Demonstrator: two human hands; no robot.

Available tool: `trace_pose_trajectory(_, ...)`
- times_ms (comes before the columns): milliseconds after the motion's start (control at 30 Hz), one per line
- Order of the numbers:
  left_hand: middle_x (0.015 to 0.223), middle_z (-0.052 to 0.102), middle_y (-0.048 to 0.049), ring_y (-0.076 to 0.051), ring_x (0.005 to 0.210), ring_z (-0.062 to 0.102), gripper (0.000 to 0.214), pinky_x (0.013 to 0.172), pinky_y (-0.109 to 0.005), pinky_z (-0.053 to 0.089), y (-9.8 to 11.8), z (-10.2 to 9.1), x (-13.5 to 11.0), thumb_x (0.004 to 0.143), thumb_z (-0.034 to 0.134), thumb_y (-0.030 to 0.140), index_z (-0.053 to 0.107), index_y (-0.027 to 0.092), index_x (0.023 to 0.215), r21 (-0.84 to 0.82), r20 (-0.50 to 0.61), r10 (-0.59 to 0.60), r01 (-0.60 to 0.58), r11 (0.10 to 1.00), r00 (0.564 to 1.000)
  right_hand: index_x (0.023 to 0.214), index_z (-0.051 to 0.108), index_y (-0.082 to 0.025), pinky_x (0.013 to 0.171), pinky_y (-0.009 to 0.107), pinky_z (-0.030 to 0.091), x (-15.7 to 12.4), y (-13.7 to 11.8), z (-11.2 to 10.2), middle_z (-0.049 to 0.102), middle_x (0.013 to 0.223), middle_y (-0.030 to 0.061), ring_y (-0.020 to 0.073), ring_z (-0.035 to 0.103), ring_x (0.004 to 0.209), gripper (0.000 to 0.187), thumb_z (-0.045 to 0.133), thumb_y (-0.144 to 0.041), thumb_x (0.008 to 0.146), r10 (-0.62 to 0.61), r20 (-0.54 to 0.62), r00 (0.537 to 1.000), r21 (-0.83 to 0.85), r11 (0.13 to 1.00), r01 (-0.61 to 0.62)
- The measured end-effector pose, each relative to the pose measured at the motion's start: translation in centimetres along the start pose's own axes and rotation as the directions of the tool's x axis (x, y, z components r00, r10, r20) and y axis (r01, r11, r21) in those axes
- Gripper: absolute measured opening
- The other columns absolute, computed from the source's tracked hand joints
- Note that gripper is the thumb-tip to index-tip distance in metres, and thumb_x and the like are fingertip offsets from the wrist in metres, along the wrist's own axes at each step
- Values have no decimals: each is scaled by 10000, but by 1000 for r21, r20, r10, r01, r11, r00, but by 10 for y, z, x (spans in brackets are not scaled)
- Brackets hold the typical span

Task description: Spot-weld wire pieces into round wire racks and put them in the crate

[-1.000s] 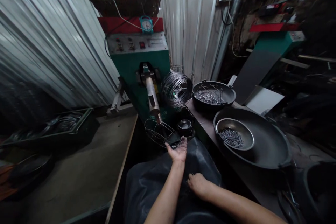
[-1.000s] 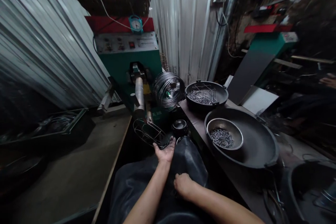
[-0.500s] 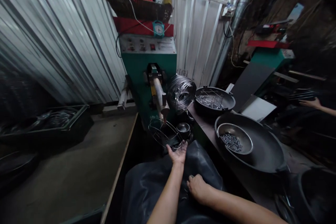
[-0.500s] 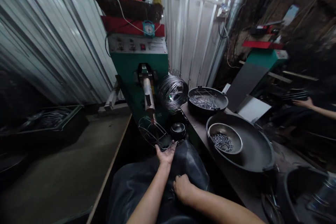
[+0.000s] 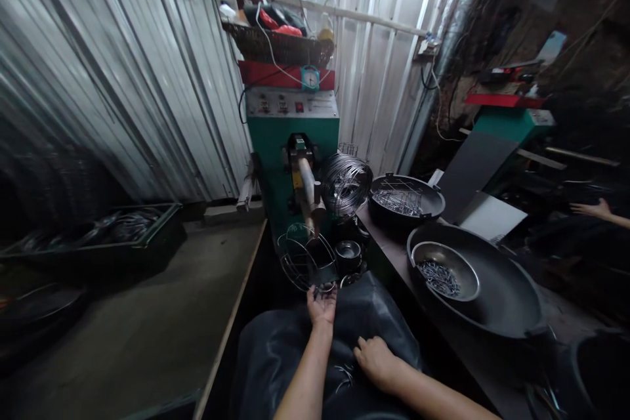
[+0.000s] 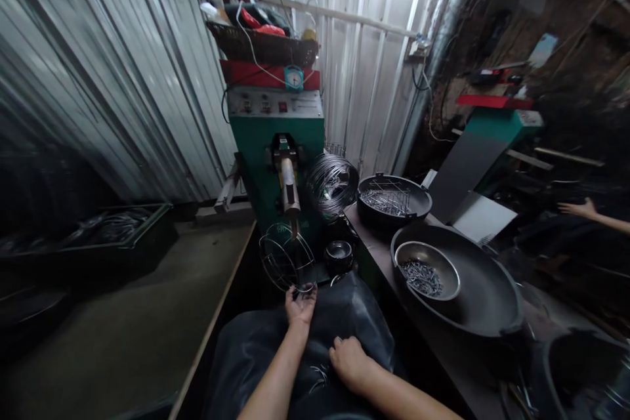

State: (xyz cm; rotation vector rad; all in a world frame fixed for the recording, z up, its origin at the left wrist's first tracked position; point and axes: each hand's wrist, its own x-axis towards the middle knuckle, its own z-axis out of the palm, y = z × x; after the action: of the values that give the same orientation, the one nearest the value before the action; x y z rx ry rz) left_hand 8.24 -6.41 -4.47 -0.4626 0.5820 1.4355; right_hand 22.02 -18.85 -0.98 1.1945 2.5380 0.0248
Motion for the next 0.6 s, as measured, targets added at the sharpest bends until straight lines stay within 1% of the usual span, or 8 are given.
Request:
trace_pose_trajectory(100,693,538,-28,-134,637,581,84,708,-354,537,23,-5,-3,749,518,235,490,156,748,48,10,31,-31,998,999,934,598,-123,589,354,455,1,0,5,628,873,142,260,623,707,209,502,-78,754,12,-25,1000,14,1000,-11)
trace_pose_trajectory(200,675,543,-42,-154,617,582,73,665,-359,535,40,-7,-10,726,514,224,500,153,739,133,16,10,-12,991,1000,919,599,-120,598,352,448,4,-2,9,626,877,154,261,620,715,185,499,-96,765,13,-36,999,42,999,-11)
trace_pose_trajectory(300,667,552,-65,-170,593,582,96,603,-346,530,43,-7,-19,735,495,244,507,148,736,160,17,-5,3,987,1000,912,598,-119,603,341,444,3,-3,7,627,877,155,253,620,722,171,516,-109,763,15,-39,999,60,998,-13)
trace_pose_trajectory(367,655,555,-69,-169,585,583,125,584,-328,527,43,-7,-28,759,476,264,508,144,740,160,21,-2,-2,987,1000,915,599,-120,625,330,446,-1,-2,0,630,896,153,243,622,746,167,522,-110,767,11,-33,999,63,998,-9)
trace_pose_trajectory(433,636,552,-56,-158,579,583,152,586,-310,526,49,-8,-38,784,461,283,508,143,745,153,22,11,-14,988,1000,916,605,-119,650,327,450,-8,-1,-10,632,924,153,240,625,778,161,506,-110,789,9,-8,1000,74,997,-8)
trace_pose_trajectory(533,628,555,-13,-127,581,581,157,637,-300,528,77,-11,-54,783,499,313,504,160,746,137,15,58,-60,989,998,942,611,-107,676,334,455,-18,1,-28,628,969,168,249,629,815,190,463,-99,822,15,42,999,116,993,-20)
trace_pose_trajectory(567,638,562,-5,-124,593,586,153,660,-308,528,91,-14,-59,774,518,316,504,167,745,138,16,90,-92,986,996,961,606,-105,677,333,456,-19,2,-34,627,975,169,249,631,817,203,457,-93,825,21,56,998,139,990,-28)
trace_pose_trajectory(600,650,568,-2,-126,607,591,137,676,-323,527,106,-17,-64,770,521,305,496,174,738,177,40,164,-168,970,986,986,599,-106,670,325,457,-20,3,-39,625,982,167,246,633,816,219,454,-86,823,31,79,996,167,985,-44)
